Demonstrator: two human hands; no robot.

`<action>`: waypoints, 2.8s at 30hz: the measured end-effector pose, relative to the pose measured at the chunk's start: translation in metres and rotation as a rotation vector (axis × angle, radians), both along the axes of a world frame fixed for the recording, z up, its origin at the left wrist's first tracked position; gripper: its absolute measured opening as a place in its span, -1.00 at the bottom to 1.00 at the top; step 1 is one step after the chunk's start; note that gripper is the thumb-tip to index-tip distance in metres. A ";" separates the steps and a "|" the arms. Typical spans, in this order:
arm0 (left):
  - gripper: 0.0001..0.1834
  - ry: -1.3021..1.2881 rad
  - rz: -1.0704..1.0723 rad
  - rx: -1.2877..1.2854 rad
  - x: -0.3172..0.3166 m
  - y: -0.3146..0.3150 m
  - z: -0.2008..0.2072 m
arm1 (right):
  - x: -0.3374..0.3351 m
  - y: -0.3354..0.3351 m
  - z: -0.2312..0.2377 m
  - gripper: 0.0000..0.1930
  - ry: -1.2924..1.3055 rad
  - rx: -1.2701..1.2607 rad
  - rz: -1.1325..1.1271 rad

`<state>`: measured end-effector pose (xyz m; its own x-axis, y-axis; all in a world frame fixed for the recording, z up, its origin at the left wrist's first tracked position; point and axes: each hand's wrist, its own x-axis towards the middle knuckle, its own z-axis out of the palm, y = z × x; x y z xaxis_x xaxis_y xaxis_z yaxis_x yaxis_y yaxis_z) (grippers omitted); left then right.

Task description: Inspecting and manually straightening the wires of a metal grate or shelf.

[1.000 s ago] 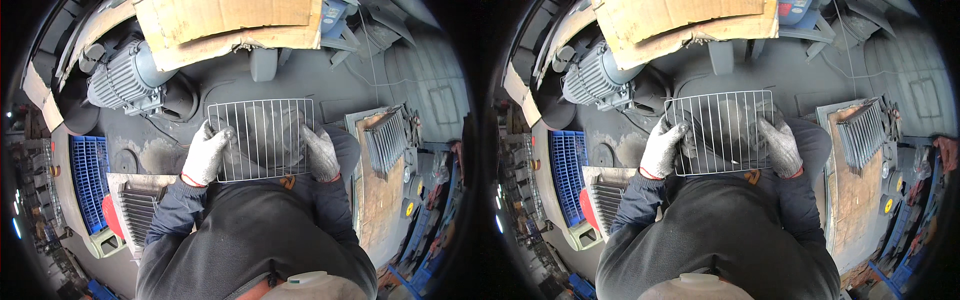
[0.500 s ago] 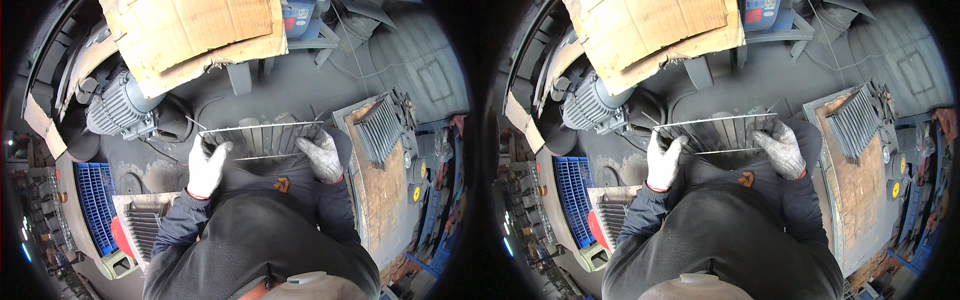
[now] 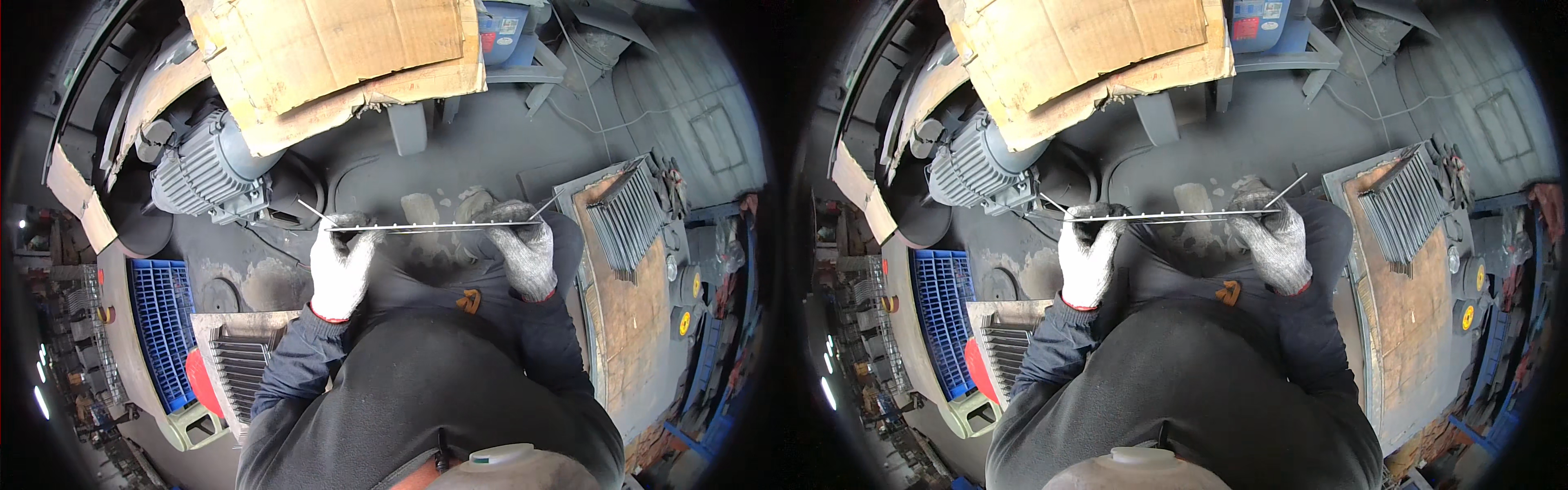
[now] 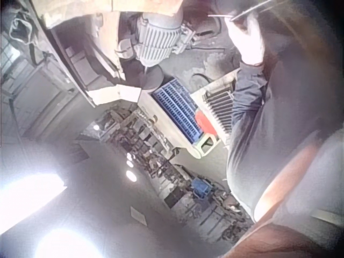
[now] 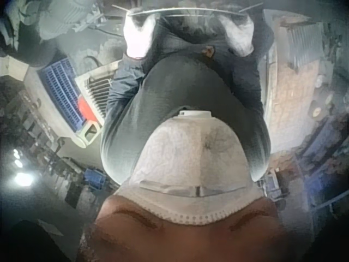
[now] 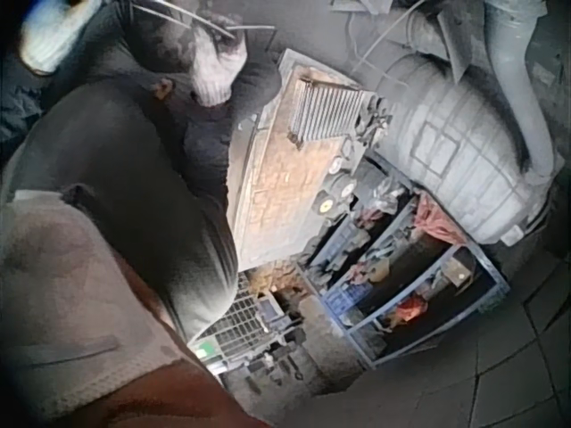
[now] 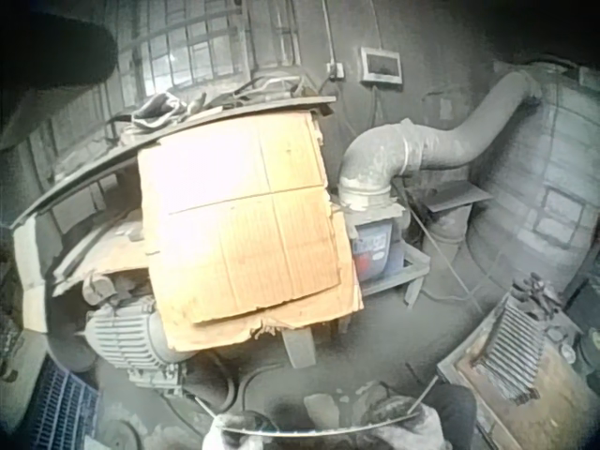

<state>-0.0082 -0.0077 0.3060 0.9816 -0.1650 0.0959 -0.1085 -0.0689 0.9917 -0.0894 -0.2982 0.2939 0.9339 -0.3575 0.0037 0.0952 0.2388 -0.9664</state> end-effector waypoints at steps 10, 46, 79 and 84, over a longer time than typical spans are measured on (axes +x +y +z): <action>-0.63 0.023 -0.023 -0.012 -0.005 -0.008 0.010 | -0.059 -0.137 0.047 -0.83 -0.230 -0.703 -1.067; -0.66 0.175 0.068 -0.284 0.030 -0.026 -0.037 | 0.065 -0.005 -0.035 -0.76 0.033 -0.005 0.022; -0.63 0.383 0.012 0.033 0.082 -0.059 -0.095 | 0.116 -0.021 -0.046 -0.79 0.238 0.107 -0.017; -0.66 0.561 0.076 -0.103 0.074 0.034 -0.102 | 0.143 0.051 -0.097 -0.83 0.359 0.062 0.109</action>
